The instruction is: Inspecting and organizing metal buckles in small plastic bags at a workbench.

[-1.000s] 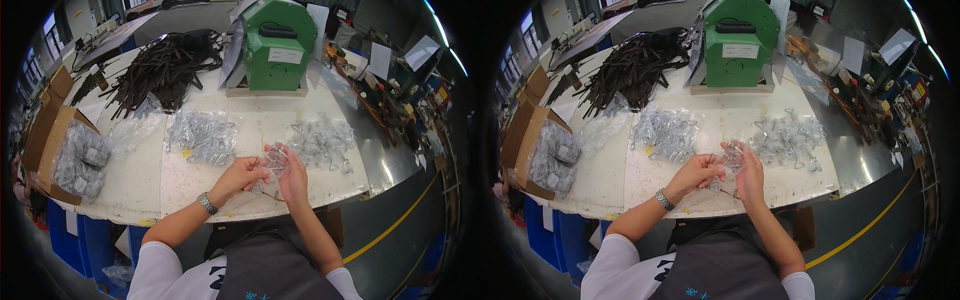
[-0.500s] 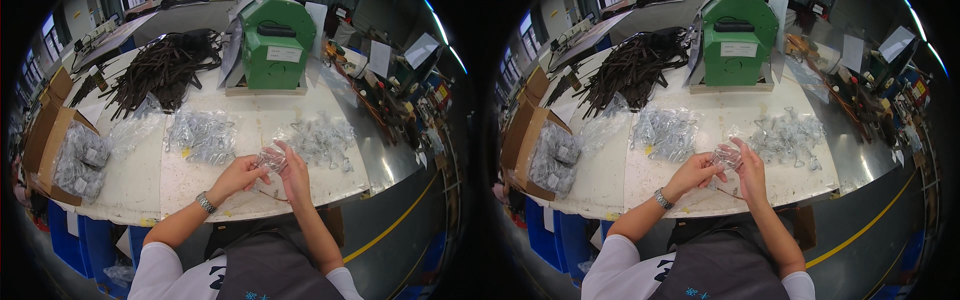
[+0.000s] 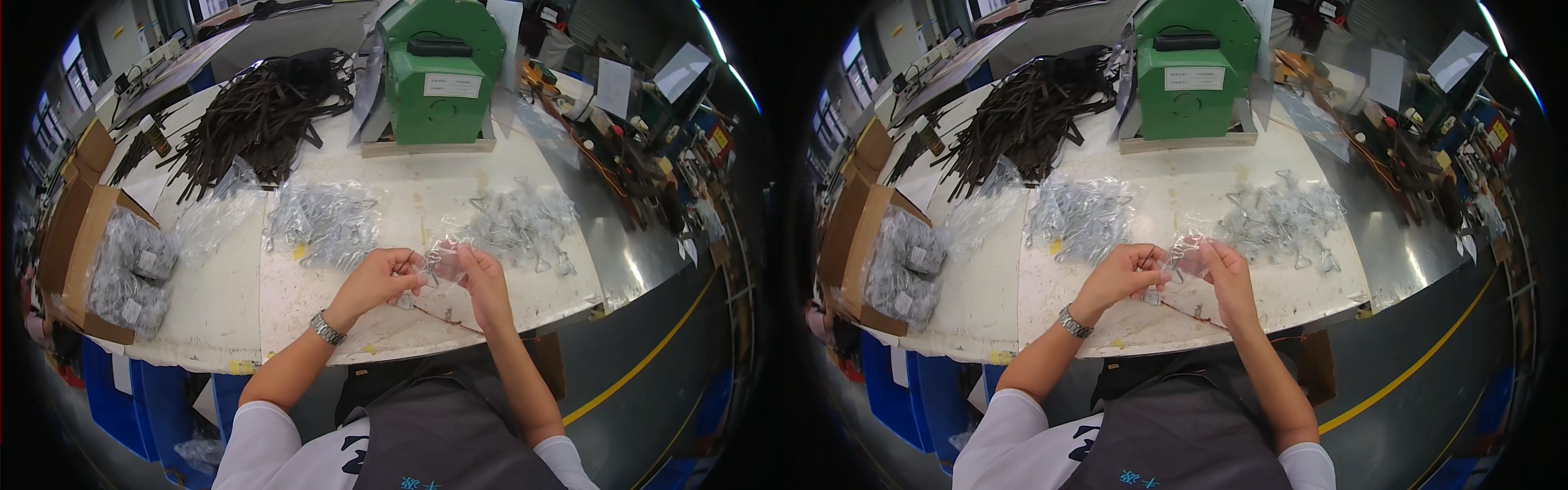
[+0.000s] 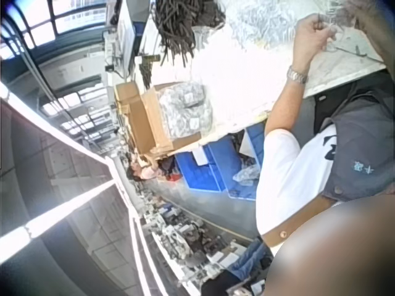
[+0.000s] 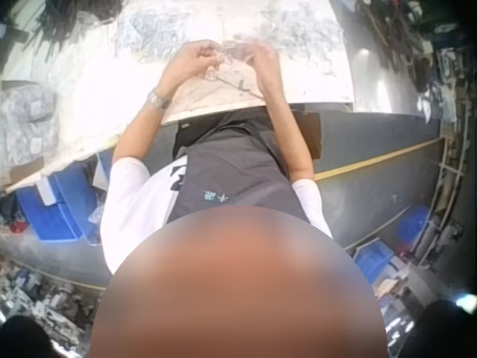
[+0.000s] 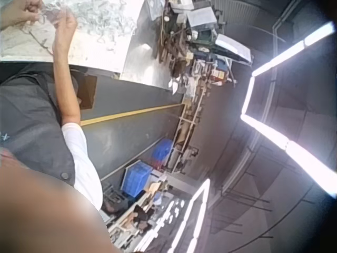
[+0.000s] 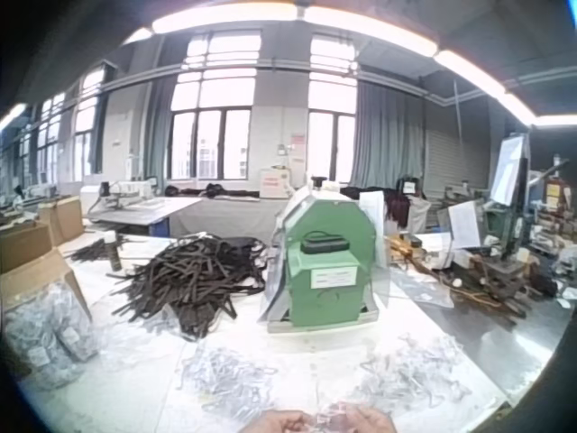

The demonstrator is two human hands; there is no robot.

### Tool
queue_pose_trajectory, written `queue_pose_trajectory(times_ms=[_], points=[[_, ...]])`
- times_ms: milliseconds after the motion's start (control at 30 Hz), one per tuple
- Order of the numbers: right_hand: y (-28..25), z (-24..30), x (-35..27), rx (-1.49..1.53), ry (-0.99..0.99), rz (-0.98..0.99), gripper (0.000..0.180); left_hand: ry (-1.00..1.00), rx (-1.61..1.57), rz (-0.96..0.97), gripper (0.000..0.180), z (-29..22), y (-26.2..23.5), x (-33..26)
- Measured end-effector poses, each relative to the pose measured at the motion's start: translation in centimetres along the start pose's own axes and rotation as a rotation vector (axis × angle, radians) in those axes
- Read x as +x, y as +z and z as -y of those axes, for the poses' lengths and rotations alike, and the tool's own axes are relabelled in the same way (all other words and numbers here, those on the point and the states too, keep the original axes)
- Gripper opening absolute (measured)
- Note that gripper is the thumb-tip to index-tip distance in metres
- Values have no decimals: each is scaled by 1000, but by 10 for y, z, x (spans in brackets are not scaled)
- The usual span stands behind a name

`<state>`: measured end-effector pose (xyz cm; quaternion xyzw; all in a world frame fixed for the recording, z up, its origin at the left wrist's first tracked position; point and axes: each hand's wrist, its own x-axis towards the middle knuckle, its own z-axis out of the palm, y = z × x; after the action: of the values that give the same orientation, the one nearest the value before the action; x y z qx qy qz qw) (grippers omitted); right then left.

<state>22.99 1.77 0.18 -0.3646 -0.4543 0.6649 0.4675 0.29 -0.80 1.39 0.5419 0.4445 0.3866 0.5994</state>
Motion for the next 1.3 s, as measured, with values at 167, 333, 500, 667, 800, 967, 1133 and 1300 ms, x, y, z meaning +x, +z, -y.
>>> queue_pose_trajectory(times_ms=[167,333,500,667,800,967,1133,1300], points=[[5,-4,-2,-56,-5,40,35,11,134,73,18,3,-4,2],[5,-11,-4,-23,-16,61,38,-94,-62,139,17,5,-2,2],[6,-10,-7,-26,-56,25,40,-88,-151,128,17,9,1,2],[24,-18,-15,64,-76,41,38,-32,-152,4,16,14,8,2],[18,-39,-19,283,61,98,35,2,-119,-61,16,8,12,0],[20,-47,-20,218,23,2,30,35,-2,-43,17,5,9,-2],[18,-18,-27,202,27,-19,29,74,-69,-96,20,-2,-10,3],[12,-9,-32,121,245,453,34,30,-273,220,16,-7,-3,-2]])
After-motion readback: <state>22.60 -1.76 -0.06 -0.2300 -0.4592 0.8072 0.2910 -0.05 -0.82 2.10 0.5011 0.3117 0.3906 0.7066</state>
